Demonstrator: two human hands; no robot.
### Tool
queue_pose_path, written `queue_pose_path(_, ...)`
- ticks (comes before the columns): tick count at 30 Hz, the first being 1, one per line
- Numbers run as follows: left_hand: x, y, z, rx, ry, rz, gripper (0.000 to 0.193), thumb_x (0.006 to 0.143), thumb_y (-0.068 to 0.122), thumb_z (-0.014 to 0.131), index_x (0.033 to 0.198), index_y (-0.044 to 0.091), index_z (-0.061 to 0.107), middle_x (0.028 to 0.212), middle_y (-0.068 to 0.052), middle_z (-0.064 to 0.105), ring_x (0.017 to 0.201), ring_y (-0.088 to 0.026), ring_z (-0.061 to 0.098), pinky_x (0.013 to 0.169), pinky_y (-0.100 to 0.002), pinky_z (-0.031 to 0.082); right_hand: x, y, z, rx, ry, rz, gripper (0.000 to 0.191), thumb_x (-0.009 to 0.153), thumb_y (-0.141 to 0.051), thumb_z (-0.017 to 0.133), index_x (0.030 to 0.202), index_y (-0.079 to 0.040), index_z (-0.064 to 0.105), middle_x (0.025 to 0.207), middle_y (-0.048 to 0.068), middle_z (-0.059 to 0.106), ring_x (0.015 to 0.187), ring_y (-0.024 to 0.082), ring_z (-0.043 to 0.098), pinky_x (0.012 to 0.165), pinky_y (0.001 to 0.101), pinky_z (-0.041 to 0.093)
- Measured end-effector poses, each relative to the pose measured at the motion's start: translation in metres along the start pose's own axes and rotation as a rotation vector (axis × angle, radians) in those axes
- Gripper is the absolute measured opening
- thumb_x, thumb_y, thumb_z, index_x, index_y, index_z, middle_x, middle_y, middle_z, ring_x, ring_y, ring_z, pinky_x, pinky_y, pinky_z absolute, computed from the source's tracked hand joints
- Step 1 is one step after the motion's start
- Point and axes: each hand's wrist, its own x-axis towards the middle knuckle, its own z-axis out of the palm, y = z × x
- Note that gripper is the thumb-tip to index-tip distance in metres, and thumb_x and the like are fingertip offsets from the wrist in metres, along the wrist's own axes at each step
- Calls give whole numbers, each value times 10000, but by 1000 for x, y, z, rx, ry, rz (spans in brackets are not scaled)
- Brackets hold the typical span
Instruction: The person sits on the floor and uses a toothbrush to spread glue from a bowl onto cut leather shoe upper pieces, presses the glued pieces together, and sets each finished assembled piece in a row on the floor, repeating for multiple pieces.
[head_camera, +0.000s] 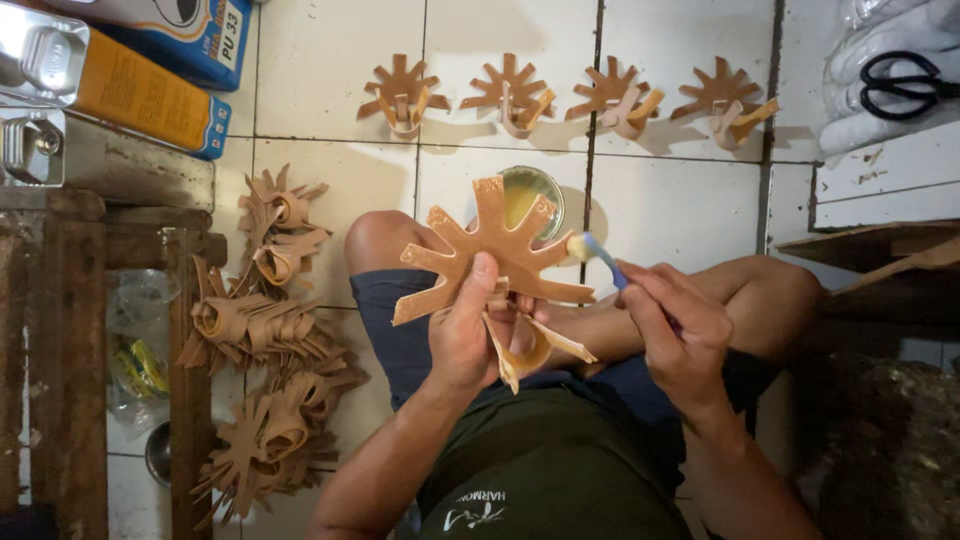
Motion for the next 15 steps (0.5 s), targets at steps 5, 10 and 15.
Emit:
queue_pose_path(5, -2, 3, -4, 38, -6, -16, 267, 1099, 248, 542, 1167, -7, 583, 886, -116, 624, 767, -207, 609, 690, -406, 558, 8, -14, -2, -11, 26, 3, 238, 984, 59, 613, 1204, 67, 702, 868, 77, 663, 744, 121, 592, 665, 233, 452)
queue_pose_path(10, -2, 2, -1, 78, 6, -24, 254, 1086, 226, 555, 1173, -13, 570, 889, -114, 612, 788, -207, 606, 710, -409, 561, 15, 7, -7, -262, -34, 15, 237, 982, 64, 634, 1193, 78, 741, 800, 110, 650, 696, 125, 592, 638, 247, 461)
queue_pose_path(15, -2, 25, -6, 37, -134, -61, 213, 1048, 136, 593, 1166, -41, 581, 951, -120, 640, 833, -229, 634, 614, -323, 502, 16, 31, -20, -61, 171, 49, 203, 1055, 57, 629, 1232, 62, 729, 868, 82, 686, 711, 99, 591, 676, 233, 483)
